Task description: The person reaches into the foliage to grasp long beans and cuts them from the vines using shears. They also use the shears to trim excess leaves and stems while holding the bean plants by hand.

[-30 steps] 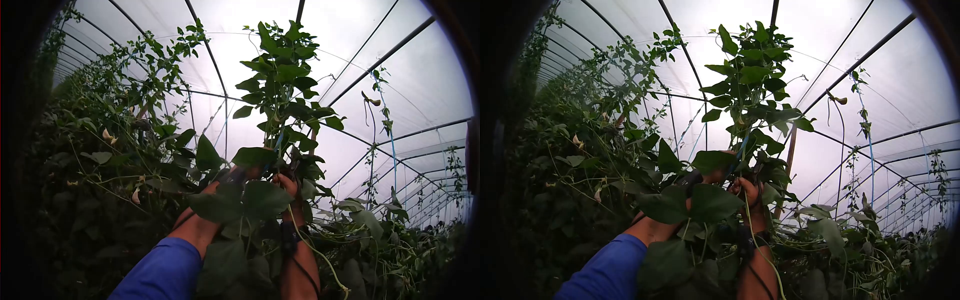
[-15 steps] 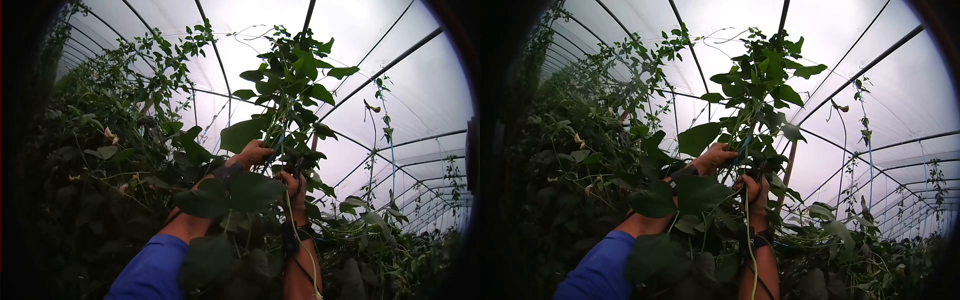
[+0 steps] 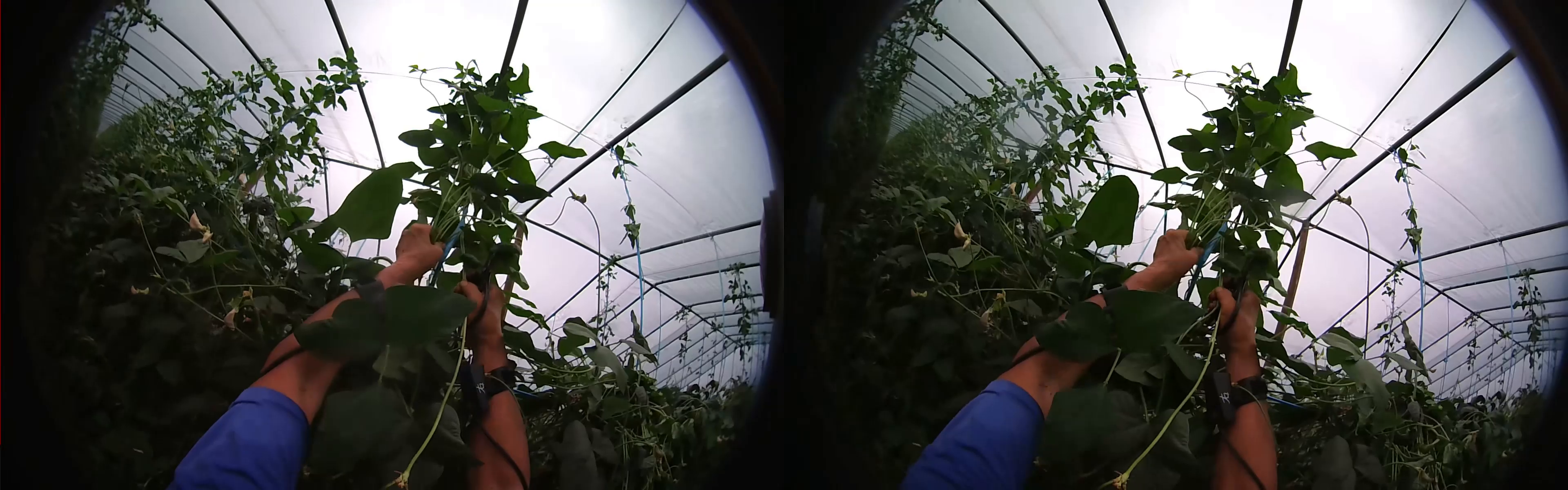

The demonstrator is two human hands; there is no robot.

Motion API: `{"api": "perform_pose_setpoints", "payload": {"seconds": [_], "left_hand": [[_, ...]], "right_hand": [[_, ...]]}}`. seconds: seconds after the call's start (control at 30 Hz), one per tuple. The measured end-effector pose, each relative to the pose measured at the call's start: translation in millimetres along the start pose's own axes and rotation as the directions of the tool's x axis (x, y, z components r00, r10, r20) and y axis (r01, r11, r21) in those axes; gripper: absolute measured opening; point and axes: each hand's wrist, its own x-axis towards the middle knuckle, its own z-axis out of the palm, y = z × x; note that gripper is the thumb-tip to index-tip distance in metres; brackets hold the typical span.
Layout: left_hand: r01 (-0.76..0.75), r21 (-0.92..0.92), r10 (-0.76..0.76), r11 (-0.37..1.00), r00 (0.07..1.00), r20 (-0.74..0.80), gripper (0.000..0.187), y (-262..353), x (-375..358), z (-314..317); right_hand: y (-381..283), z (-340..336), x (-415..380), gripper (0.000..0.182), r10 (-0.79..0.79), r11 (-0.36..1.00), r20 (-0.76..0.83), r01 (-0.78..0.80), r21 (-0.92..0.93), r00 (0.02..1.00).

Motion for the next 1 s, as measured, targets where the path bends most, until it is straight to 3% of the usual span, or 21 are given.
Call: {"api": "perform_pose_setpoints", "payload": {"seconds": [0.07, 0.13, 0.17, 0.2, 0.27, 0.3, 0.4, 0.43, 0.63, 0.7, 0.77, 0.83, 1.0], "left_hand": [[-0.014, -0.085, 0.006, 0.996, 0.996, -0.09, 0.024, -16.8, 6.0, 6.4], [0.042, -0.457, -0.082, 0.888, 0.994, -0.069, 0.021, -28.1, 10.2, 8.2], [0.004, -0.666, -0.009, 0.746, 1.0, -0.005, 0.014, -33.7, 12.1, 9.8], [0.0, -0.663, -0.005, 0.749, 1.0, -0.006, 0.014, -38.2, 16.1, 9.4], [0.074, -0.759, 0.1, 0.647, 0.978, 0.181, 0.012, -37.7, 15.3, -0.9], [0.147, -0.805, 0.092, 0.575, 0.966, 0.242, 0.007, -36.5, 11.8, -2.5], [0.255, -0.851, 0.069, 0.459, 0.945, 0.32, 0.007, -32.2, 4.5, -8.9], [0.226, -0.851, 0.122, 0.473, 0.94, 0.318, 0.009, -32.5, 3.1, -12.3], [0.21, -0.86, 0.115, 0.464, 0.949, 0.294, 0.012, -23.8, -3.4, -18.6], [0.208, -0.853, 0.098, 0.48, 0.953, 0.287, 0.012, -20.3, -4.7, -19.0], [0.176, -0.799, 0.082, 0.576, 0.959, 0.271, 0.01, -17.4, -4.2, -19.1], [0.194, -0.803, 0.076, 0.564, 0.956, 0.284, 0.009, -14.7, -3.3, -21.0], [0.253, -0.833, 0.041, 0.492, 0.949, 0.313, 0.01, -3.3, -11.2, -28.0]], "right_hand": [[15.6, -0.9, 7.2, 0.022, -0.006, 0.999, 0.018, 0.007, -0.033, 1.0], [16.1, -1.0, 7.7, 0.023, -0.051, 0.998, 0.013, 0.051, -0.026, 0.999], [7.4, -3.3, 6.3, 0.023, -0.075, 0.976, 0.058, 0.085, -0.198, 0.996], [9.3, -3.0, 6.2, 0.023, -0.077, 0.977, 0.057, 0.087, -0.193, 0.995], [17.8, -1.0, 4.8, 0.022, -0.065, 0.997, -0.003, 0.065, 0.031, 0.998], [18.1, -4.1, 6.8, 0.02, -0.081, 0.992, 0.025, 0.083, -0.099, 0.996], [-3.1, 7.3, -3.8, 0.019, -0.064, 0.997, 0.008, 0.064, -0.031, 0.998], [-5.8, 8.2, -3.8, 0.019, -0.062, 0.998, 0.008, 0.062, -0.033, 0.998], [-16.3, 16.8, -6.7, 0.019, -0.018, 0.999, 0.044, 0.017, 0.035, 0.999], [-26.0, 23.3, -15.8, 0.018, 0.037, 0.978, 0.022, -0.041, 0.202, 0.999], [-38.2, 26.5, -20.4, 0.019, 0.03, 0.991, 0.037, -0.035, 0.128, 0.999], [-43.4, 28.8, -19.6, 0.022, -0.006, 0.999, 0.044, 0.008, -0.048, 0.999], [-15.4, 29.3, -9.7, 0.019, -0.091, 0.988, -0.026, 0.087, -0.127, 0.995]]}}
